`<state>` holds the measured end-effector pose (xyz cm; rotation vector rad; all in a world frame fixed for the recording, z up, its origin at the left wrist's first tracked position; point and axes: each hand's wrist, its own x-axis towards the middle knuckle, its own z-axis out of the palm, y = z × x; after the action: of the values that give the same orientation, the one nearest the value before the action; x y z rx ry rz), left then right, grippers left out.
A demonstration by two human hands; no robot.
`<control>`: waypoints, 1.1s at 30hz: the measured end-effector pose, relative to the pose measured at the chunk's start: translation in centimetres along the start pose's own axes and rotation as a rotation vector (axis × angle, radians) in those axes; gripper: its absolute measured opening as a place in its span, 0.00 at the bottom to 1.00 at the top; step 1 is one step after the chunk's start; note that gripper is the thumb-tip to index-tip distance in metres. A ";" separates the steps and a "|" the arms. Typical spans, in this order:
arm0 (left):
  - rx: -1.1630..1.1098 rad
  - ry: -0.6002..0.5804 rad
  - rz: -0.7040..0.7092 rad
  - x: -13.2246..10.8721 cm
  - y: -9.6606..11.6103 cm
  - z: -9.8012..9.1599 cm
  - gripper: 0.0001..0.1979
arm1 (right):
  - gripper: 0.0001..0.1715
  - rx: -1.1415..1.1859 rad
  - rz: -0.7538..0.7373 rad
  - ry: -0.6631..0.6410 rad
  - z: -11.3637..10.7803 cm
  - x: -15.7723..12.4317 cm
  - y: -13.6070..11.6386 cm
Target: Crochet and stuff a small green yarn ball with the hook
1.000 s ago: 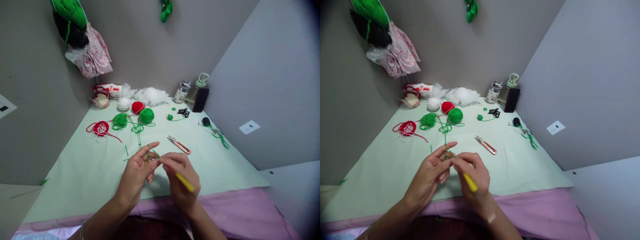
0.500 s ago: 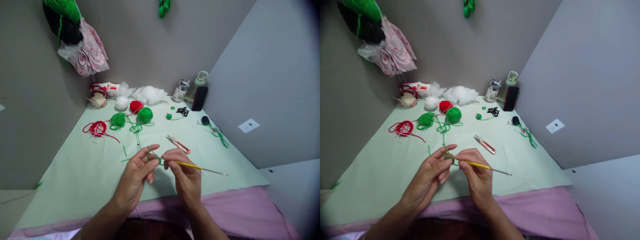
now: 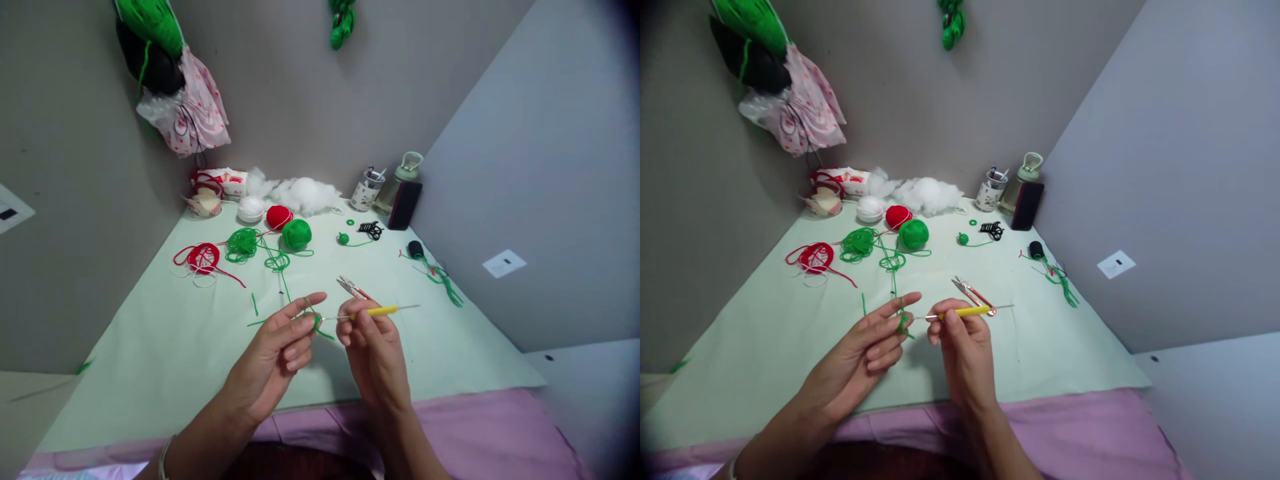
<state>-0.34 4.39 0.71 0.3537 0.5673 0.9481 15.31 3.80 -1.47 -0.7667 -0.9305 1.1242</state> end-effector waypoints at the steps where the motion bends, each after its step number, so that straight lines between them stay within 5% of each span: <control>1: 0.028 0.007 0.026 0.0 -0.1 0.1 0.21 | 0.08 0.005 0.008 -0.010 0.1 -0.1 0.0; 7: 0.316 0.008 0.186 0.5 -0.5 0.0 0.24 | 0.07 -0.282 -0.177 -0.087 0.7 -0.1 0.7; 15: 0.575 -0.034 0.166 3.5 2.7 -1.3 0.24 | 0.08 -0.362 -0.187 -0.141 -0.3 2.7 1.4; 33: 0.449 -0.155 -0.004 4.9 1.8 -1.4 0.30 | 0.07 -0.251 -0.023 -0.110 -1.6 2.5 2.2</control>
<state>-0.13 9.56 -0.92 0.8211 0.6361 0.7752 16.24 6.74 -3.51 -0.9012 -1.1858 1.0496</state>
